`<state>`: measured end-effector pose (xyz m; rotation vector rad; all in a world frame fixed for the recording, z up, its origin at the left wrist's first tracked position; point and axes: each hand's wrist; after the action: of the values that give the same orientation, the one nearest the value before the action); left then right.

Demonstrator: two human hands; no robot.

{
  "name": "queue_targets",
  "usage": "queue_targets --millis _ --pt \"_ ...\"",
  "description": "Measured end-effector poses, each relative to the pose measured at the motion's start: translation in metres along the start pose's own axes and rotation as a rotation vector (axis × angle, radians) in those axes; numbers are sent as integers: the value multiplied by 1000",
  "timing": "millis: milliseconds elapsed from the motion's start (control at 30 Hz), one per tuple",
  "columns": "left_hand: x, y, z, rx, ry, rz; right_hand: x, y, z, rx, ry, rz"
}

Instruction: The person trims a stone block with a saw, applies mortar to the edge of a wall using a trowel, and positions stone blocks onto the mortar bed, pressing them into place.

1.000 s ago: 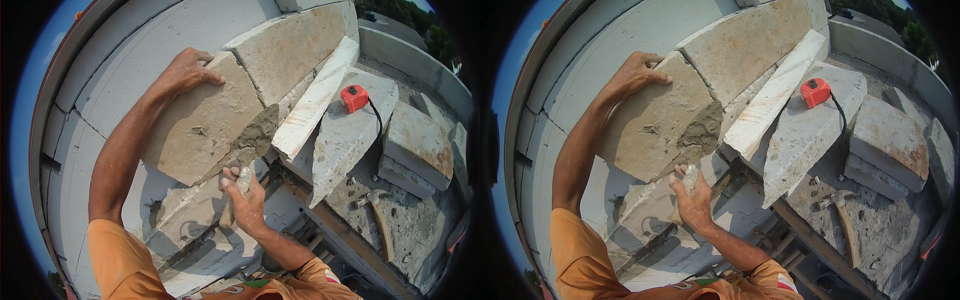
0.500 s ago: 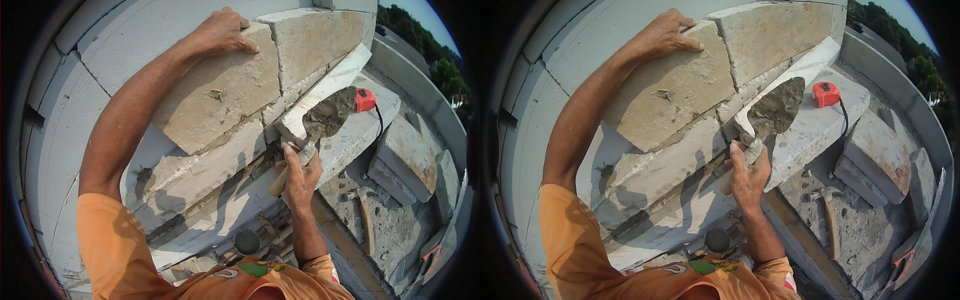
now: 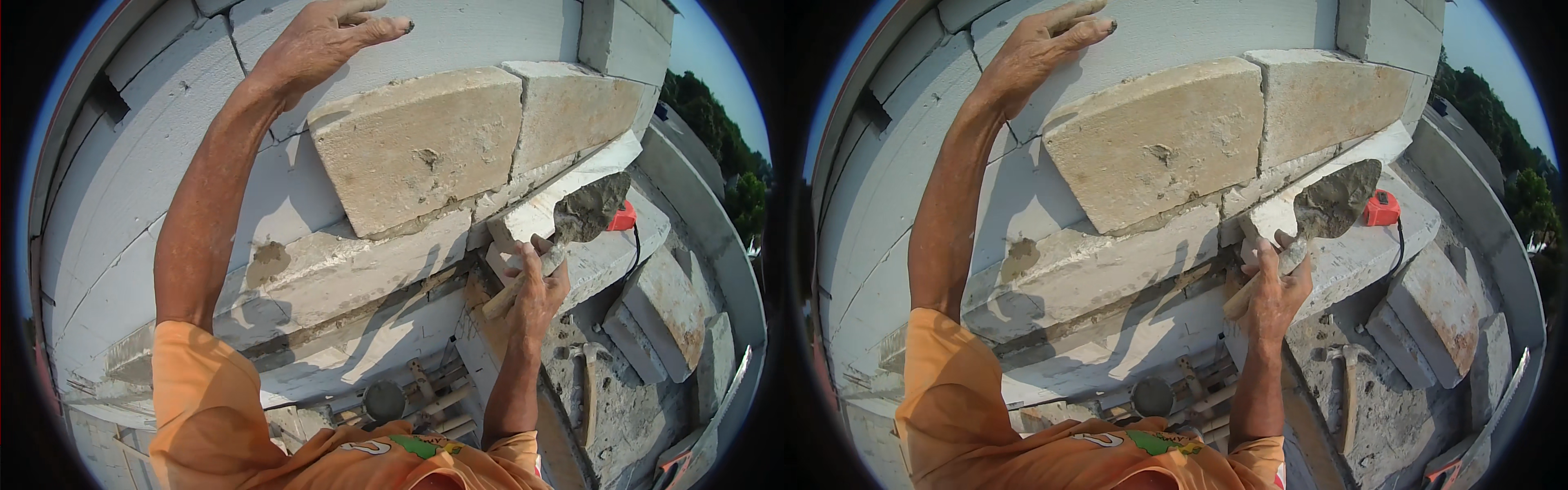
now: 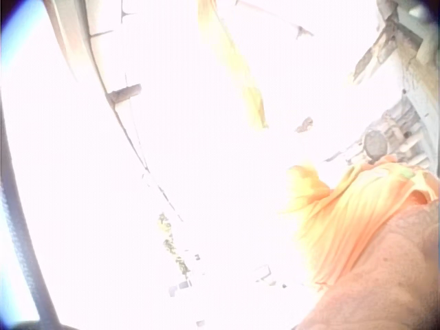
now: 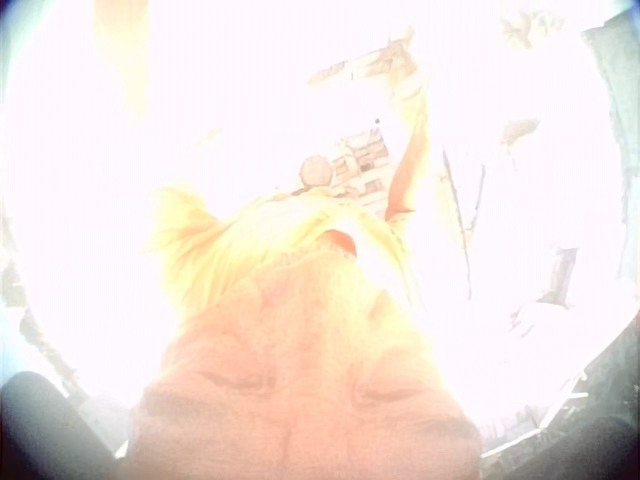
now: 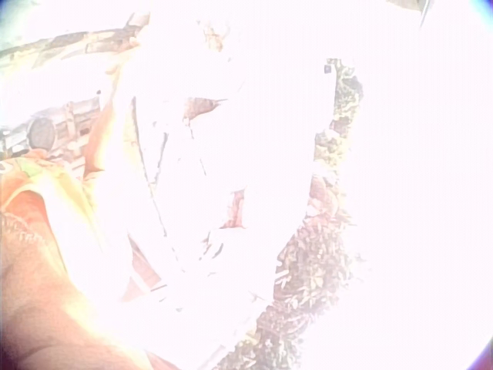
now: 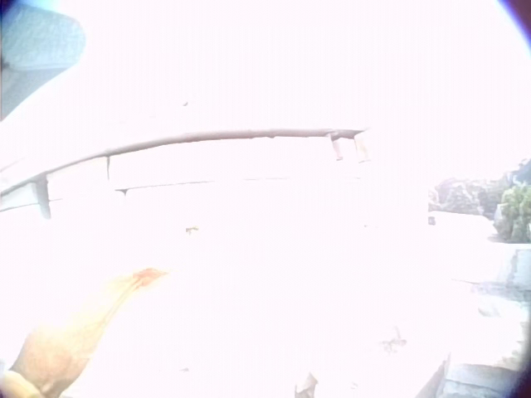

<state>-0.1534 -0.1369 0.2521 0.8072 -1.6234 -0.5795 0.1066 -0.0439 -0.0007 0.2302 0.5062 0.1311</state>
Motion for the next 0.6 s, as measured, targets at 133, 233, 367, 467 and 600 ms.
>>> queue_targets --millis 133,233,367,467,600 --pt "18 -64 12 194 -92 -194 3 16 6 11 20 -36" --pt "8 -118 16 357 -110 -211 -9 26 12 73 21 -33" --pt "-36 -155 19 530 -288 -149 -27 63 20 208 54 4" --pt "-59 -168 34 584 -303 -31 -49 92 35 245 -32 24" --pt "-83 -166 23 546 -414 -49 -69 144 51 368 -138 104"
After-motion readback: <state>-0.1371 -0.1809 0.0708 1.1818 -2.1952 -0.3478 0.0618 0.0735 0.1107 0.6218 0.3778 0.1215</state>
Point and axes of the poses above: each hand's wrist, its own y-axis towards the middle knuckle, its own x-axis out of the back of the hand, z = x × y, and after that the axes turned 12 degrees about y, right-handed
